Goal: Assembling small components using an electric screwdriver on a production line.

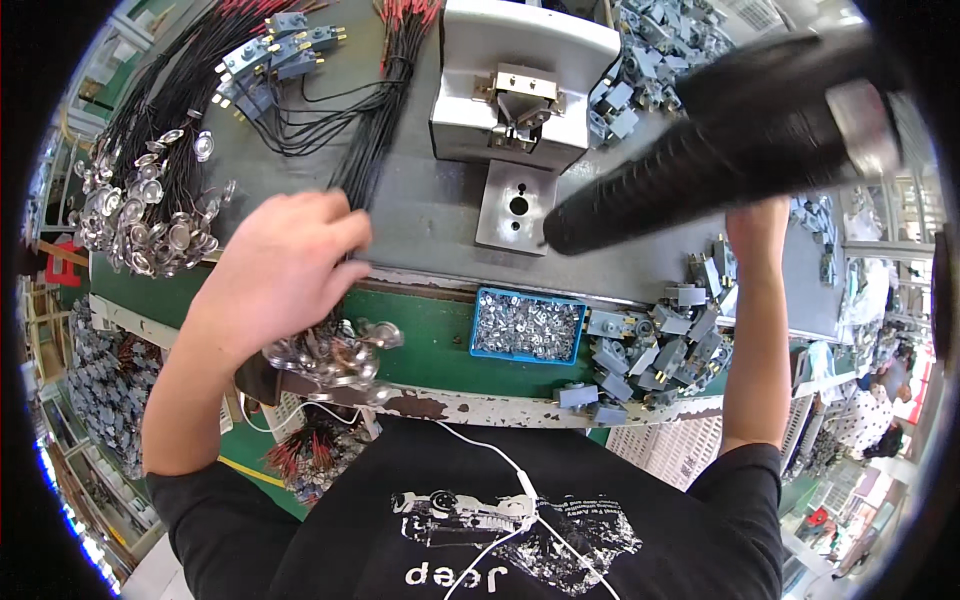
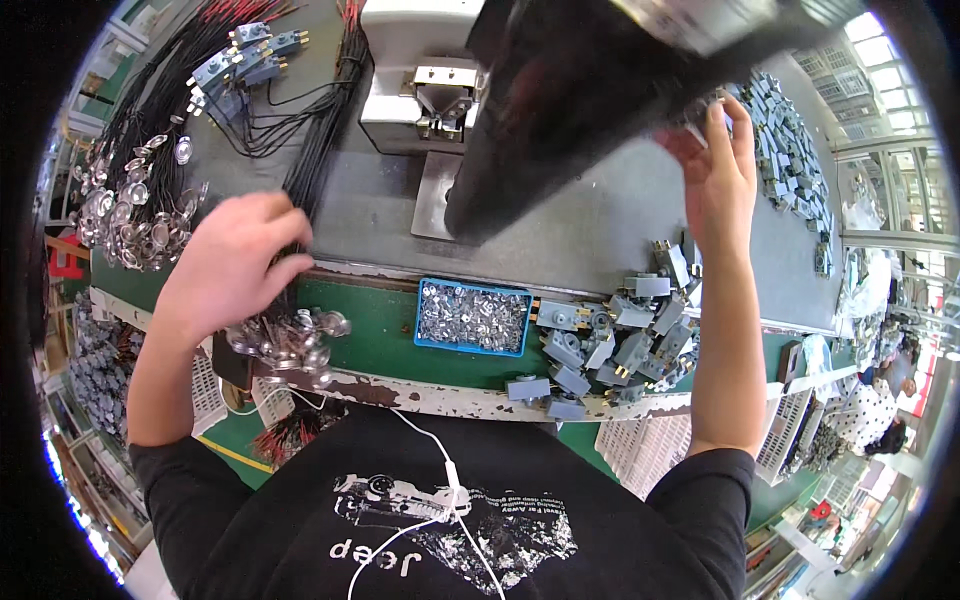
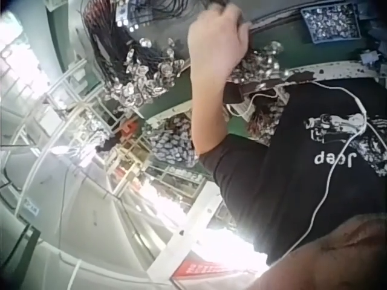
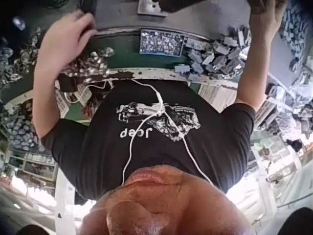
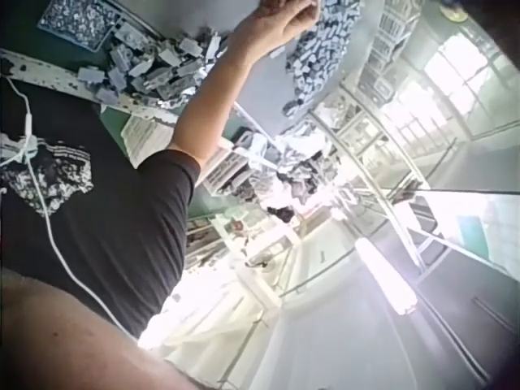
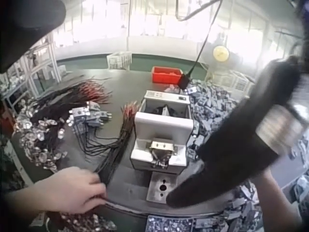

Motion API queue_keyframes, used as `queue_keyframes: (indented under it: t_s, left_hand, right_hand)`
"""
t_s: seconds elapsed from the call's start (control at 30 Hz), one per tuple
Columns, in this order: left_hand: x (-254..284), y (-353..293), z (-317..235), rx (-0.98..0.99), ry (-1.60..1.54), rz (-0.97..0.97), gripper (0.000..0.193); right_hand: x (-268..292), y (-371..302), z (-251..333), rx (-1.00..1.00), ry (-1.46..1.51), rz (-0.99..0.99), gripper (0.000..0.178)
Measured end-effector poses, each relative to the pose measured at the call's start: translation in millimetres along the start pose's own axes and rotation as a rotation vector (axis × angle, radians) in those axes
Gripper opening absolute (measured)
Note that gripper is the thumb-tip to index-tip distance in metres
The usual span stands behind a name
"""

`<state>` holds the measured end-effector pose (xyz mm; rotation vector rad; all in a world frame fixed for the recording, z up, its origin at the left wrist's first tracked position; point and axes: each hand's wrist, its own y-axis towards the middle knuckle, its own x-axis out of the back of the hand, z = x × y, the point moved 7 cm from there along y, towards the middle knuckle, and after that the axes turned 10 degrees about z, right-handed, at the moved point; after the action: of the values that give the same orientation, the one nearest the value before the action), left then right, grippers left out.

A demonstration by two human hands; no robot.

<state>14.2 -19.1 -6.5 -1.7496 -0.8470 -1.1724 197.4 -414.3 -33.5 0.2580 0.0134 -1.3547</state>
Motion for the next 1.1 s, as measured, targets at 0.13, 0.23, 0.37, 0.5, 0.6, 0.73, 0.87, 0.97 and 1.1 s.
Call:
queue_keyframes:
  t_s: [0.13,0.23,0.37,0.5,0.6,0.73,0.87,0.97,1.1]
  left_hand:
    - [-18.4,-2.4,21.5,0.286,0.177,-0.085,0.062]
    - [-28.5,-3.3,40.5,0.330,-0.105,0.013,0.070]
    - [-19.3,0.8,47.5,0.302,-0.439,0.009,0.064]
    - [-14.0,-10.4,58.7,0.330,-0.722,0.007,0.067]
    - [-22.8,-15.7,65.8,0.263,-0.881,-0.079,0.067]
    - [-20.0,-12.8,58.2,0.265,-1.024,-0.090,0.067]
    - [-17.3,-13.5,54.8,0.248,-1.109,-0.100,0.065]
    - [-17.3,-13.0,54.9,0.234,-1.075,-0.111,0.065]
    - [-22.6,-8.9,51.6,0.244,-1.101,-0.072,0.069]
  right_hand:
    - [-16.7,-43.9,-13.9,-0.178,0.244,-0.014,0.041]
    - [-43.0,-77.4,-10.2,-0.396,-0.094,0.287,0.052]
    - [-109.4,-122.2,1.8,-0.430,-0.461,0.673,0.080]
    - [-167.1,-106.9,2.5,-0.188,-0.647,0.691,0.083]
    - [-198.3,-80.1,-18.2,0.026,-0.887,0.677,0.068]
    - [-201.1,-68.2,-23.9,0.096,-1.259,0.683,0.051]
    - [-194.7,-80.5,-20.0,0.350,-1.213,0.601,0.042]
    - [-203.9,-75.4,-18.4,0.263,-1.185,0.653,0.044]
    - [-224.3,-81.5,-23.6,0.496,-1.200,0.751,0.046]
